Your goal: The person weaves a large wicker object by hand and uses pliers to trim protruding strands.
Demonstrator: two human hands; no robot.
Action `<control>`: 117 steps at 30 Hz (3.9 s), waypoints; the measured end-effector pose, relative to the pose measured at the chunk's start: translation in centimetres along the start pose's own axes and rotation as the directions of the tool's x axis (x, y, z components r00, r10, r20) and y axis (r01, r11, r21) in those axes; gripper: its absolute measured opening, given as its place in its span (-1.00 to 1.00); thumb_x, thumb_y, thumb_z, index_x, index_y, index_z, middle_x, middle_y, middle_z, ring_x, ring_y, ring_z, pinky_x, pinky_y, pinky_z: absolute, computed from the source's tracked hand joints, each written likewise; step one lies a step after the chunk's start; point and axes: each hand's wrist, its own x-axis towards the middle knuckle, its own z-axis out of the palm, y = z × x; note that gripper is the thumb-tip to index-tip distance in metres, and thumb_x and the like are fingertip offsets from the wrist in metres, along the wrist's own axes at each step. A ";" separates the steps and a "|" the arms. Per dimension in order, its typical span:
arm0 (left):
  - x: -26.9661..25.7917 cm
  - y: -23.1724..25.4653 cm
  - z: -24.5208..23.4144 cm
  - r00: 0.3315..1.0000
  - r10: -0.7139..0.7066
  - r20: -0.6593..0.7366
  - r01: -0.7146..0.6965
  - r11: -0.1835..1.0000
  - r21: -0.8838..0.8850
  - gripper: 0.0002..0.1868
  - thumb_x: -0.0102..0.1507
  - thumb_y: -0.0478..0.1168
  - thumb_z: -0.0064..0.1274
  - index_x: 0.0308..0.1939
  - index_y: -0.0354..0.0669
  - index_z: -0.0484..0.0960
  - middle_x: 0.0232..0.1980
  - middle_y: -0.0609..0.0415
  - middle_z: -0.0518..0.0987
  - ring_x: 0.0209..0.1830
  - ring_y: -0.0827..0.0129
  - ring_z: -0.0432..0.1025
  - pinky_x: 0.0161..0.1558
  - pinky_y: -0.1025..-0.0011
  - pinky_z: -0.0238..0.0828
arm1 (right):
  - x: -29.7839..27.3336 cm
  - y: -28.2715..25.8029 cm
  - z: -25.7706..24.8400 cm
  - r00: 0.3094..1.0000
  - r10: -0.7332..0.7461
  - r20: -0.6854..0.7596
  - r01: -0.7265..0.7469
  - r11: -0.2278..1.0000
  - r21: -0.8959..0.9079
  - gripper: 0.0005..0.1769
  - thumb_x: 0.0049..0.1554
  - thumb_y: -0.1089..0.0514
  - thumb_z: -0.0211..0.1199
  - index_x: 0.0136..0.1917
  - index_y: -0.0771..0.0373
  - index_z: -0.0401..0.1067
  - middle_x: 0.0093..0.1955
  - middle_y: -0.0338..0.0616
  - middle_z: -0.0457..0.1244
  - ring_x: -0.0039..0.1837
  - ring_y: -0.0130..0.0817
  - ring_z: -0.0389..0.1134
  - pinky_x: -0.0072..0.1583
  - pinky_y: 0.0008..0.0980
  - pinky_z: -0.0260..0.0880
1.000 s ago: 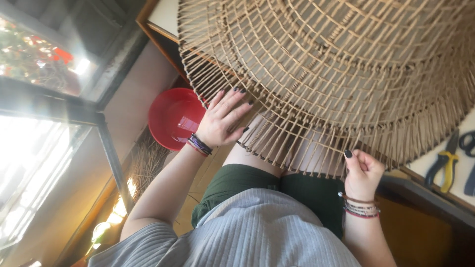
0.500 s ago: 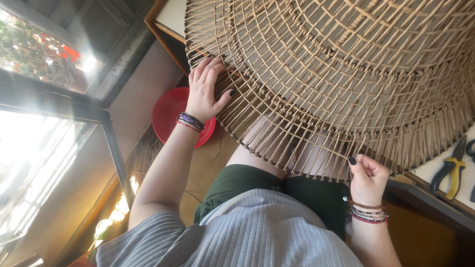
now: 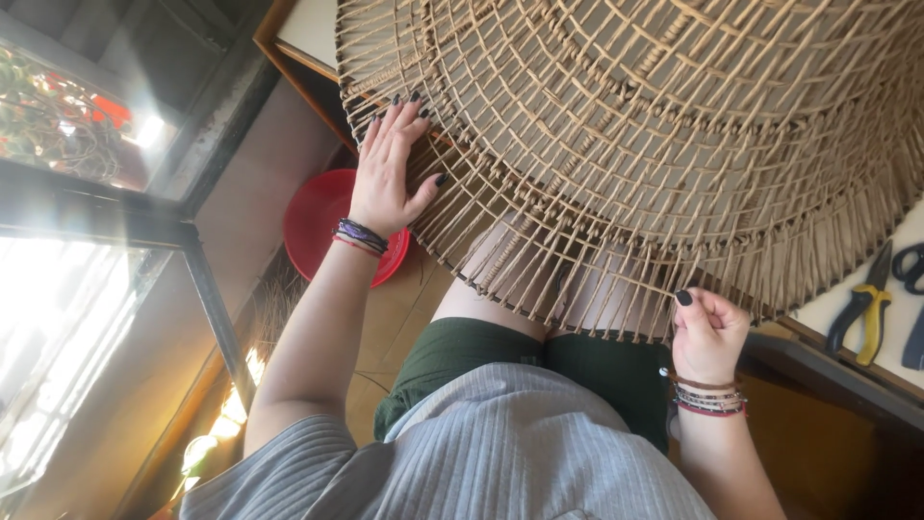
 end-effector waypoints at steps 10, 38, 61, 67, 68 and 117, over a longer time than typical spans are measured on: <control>-1.2 3.9 1.3 1.000 -0.008 -0.031 0.010 0.997 0.077 -0.23 0.44 0.32 -0.32 0.47 -0.20 0.28 0.60 -0.25 0.12 0.60 -0.21 -0.02 0.49 -0.23 -0.18 | 0.5 -2.3 0.8 1.000 0.010 0.006 -0.008 0.967 -0.253 -0.71 0.23 0.41 0.34 -0.33 0.33 0.43 -0.60 -0.23 0.07 -0.40 -0.69 0.04 -0.27 -0.61 0.10; -7.5 14.9 7.6 0.968 0.237 -0.084 -0.201 0.929 0.309 -0.50 0.37 0.11 -0.16 0.42 0.39 0.49 0.32 0.04 0.39 0.44 0.11 0.25 0.33 -0.06 -0.02 | 1.7 -6.1 2.2 0.976 0.027 0.216 0.051 0.935 -0.350 -0.33 0.18 0.33 0.31 -0.57 0.07 -0.03 -0.66 -0.38 -0.10 -0.46 -0.66 -0.13 -0.32 -0.63 -0.14; -8.4 16.0 4.7 0.623 -0.782 -0.027 0.512 0.434 -0.741 -0.24 0.42 -0.07 -0.38 0.62 -0.07 -0.36 0.71 -0.19 -0.39 0.72 -0.01 -0.43 0.61 0.03 -0.44 | -0.6 -10.6 -4.2 0.942 -0.050 0.332 0.335 0.186 -0.924 -0.90 0.31 0.15 0.30 0.07 0.19 0.52 0.00 -0.12 0.36 -0.25 -0.38 0.36 -0.22 -0.43 0.38; -4.1 16.4 1.5 0.485 -0.831 0.271 0.443 -0.033 -0.896 -0.08 0.33 -0.01 -0.24 0.59 0.22 -0.51 0.61 -0.36 0.05 0.23 -0.26 0.49 0.16 -0.06 0.55 | -1.6 -10.3 -3.8 0.937 0.017 0.348 0.342 0.140 -0.929 -0.78 0.25 0.13 0.27 0.14 0.20 0.38 -0.14 -0.18 0.37 -0.25 -0.24 0.42 -0.20 -0.31 0.43; -3.8 15.0 1.4 0.401 -0.865 0.301 0.489 -0.076 -0.869 -0.08 0.31 -0.05 -0.23 0.62 0.31 -0.45 0.40 -0.21 0.30 -0.02 0.00 0.54 -0.03 0.15 0.53 | -1.9 -10.4 -3.0 0.931 0.028 0.365 0.358 0.133 -0.924 -0.84 0.23 0.13 0.24 0.08 0.16 0.41 -0.22 -0.24 0.35 -0.32 -0.31 0.37 -0.28 -0.35 0.36; -3.2 27.7 -6.0 0.842 0.197 0.502 0.232 0.708 -0.667 -0.05 0.36 -0.12 0.01 0.58 -0.29 -0.31 0.59 -0.35 0.15 -0.27 0.35 0.57 -0.11 0.32 0.66 | -3.5 -19.5 7.5 0.631 -0.315 0.709 0.770 0.365 -0.522 -0.81 0.21 0.08 0.36 -0.11 0.25 0.52 -0.23 -0.18 0.32 -0.35 -0.56 0.20 -0.35 -0.61 0.19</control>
